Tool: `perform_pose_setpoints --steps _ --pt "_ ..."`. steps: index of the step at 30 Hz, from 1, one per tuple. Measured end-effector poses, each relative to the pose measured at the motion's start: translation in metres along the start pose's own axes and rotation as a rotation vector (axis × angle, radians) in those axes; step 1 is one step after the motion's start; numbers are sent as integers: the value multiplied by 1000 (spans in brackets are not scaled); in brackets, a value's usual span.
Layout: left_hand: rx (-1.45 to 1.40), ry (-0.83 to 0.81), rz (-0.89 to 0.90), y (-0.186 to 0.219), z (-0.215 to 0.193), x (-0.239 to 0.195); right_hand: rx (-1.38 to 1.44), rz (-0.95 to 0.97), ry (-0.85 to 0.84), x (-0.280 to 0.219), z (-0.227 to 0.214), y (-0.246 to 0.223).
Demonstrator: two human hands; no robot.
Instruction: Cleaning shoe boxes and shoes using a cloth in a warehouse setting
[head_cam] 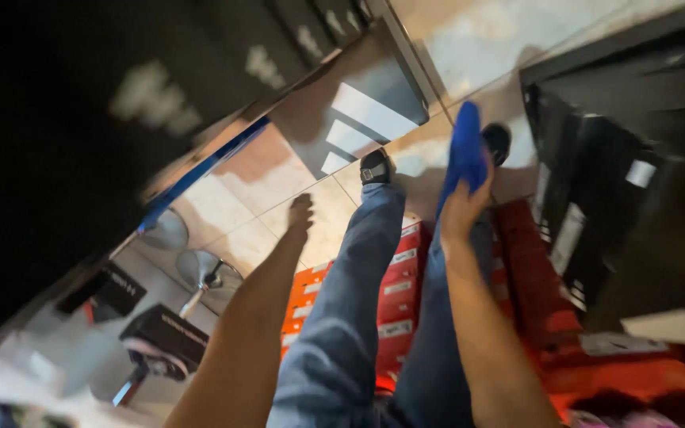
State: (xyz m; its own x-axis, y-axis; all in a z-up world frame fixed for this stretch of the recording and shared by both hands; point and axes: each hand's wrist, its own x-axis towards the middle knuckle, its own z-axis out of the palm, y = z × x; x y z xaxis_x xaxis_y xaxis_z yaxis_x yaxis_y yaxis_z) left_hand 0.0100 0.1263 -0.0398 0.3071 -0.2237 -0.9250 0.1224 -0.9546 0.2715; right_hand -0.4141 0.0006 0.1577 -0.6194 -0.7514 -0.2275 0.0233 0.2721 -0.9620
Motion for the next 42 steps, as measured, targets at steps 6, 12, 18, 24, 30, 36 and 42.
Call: perform_pose_setpoints --steps 6,12,18,24,30,36,42 --pt "-67 283 -176 58 -13 55 -127 92 -1 83 58 162" --pt "-326 251 -133 83 21 137 -345 -20 -465 128 117 223" --pt "-853 -1 -141 77 21 173 -341 174 -704 153 113 268" --pt "-559 128 -175 58 18 164 -127 385 -767 146 97 281" --pt "-308 96 -123 84 29 68 -339 741 -667 131 67 210" --pt "-86 34 22 142 22 -105 -294 1003 -558 72 5 110" --pt "-63 -81 -87 123 -93 -228 -219 1147 -351 -3 -50 -87"
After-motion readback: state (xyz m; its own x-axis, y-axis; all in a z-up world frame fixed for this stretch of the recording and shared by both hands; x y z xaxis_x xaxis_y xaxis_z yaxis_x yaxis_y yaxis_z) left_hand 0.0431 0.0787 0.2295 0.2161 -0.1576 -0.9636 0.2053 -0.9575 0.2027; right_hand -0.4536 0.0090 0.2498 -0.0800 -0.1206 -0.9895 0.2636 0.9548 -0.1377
